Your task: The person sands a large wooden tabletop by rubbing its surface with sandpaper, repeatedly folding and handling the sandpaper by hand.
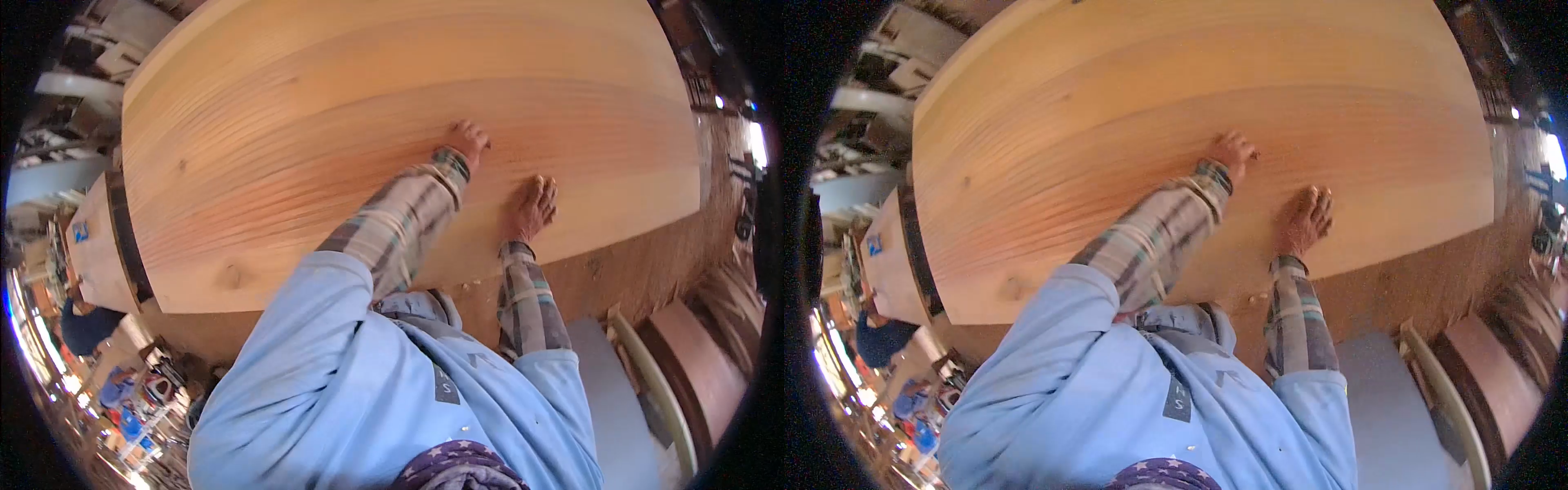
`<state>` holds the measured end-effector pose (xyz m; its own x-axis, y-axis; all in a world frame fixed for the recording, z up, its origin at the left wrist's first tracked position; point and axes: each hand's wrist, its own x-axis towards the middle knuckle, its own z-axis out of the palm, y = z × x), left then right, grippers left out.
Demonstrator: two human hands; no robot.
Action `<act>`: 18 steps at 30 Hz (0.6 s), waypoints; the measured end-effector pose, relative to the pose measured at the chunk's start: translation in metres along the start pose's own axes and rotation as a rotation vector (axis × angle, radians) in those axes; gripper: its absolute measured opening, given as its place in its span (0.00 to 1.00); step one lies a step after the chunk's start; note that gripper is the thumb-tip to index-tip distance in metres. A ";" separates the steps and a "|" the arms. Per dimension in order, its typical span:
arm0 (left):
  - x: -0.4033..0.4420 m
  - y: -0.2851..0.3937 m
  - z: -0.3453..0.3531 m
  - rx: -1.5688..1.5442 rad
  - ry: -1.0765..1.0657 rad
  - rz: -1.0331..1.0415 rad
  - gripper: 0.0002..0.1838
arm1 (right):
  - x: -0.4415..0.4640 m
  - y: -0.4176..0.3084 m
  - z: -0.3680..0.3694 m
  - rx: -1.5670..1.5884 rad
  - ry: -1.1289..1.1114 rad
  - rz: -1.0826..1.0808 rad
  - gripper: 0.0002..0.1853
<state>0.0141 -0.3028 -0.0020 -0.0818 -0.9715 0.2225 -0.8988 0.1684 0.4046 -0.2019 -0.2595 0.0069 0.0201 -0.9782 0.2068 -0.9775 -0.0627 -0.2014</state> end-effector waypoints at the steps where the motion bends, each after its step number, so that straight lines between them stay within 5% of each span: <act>1: -0.014 -0.011 -0.008 0.018 0.015 -0.021 0.12 | -0.001 0.002 0.003 0.005 -0.022 0.025 0.26; 5: -0.153 -0.095 -0.091 0.047 0.177 0.002 0.14 | -0.003 -0.001 0.000 0.022 0.007 0.001 0.27; 10: -0.305 -0.187 -0.200 0.348 -0.063 -0.377 0.10 | -0.003 -0.011 -0.008 -0.003 -0.005 0.025 0.27; 13: -0.267 -0.160 -0.139 0.140 0.014 -0.313 0.12 | -0.001 -0.002 0.003 -0.025 0.002 0.007 0.27; 14: -0.223 -0.123 -0.131 -0.021 -0.139 -0.394 0.14 | -0.002 0.005 0.007 -0.041 -0.003 -0.009 0.27; 17: -0.135 -0.060 -0.004 -0.004 -0.066 -0.186 0.20 | -0.003 0.001 0.005 -0.071 0.006 0.000 0.27; 18: -0.085 -0.031 -0.016 -0.078 -0.319 -0.242 0.20 | -0.004 0.000 0.004 -0.069 0.019 -0.007 0.27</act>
<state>0.0554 -0.2225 -0.0191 -0.0122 -0.9855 -0.1690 -0.8742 -0.0716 0.4803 -0.2008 -0.2561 0.0022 0.0236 -0.9738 0.2261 -0.9894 -0.0551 -0.1340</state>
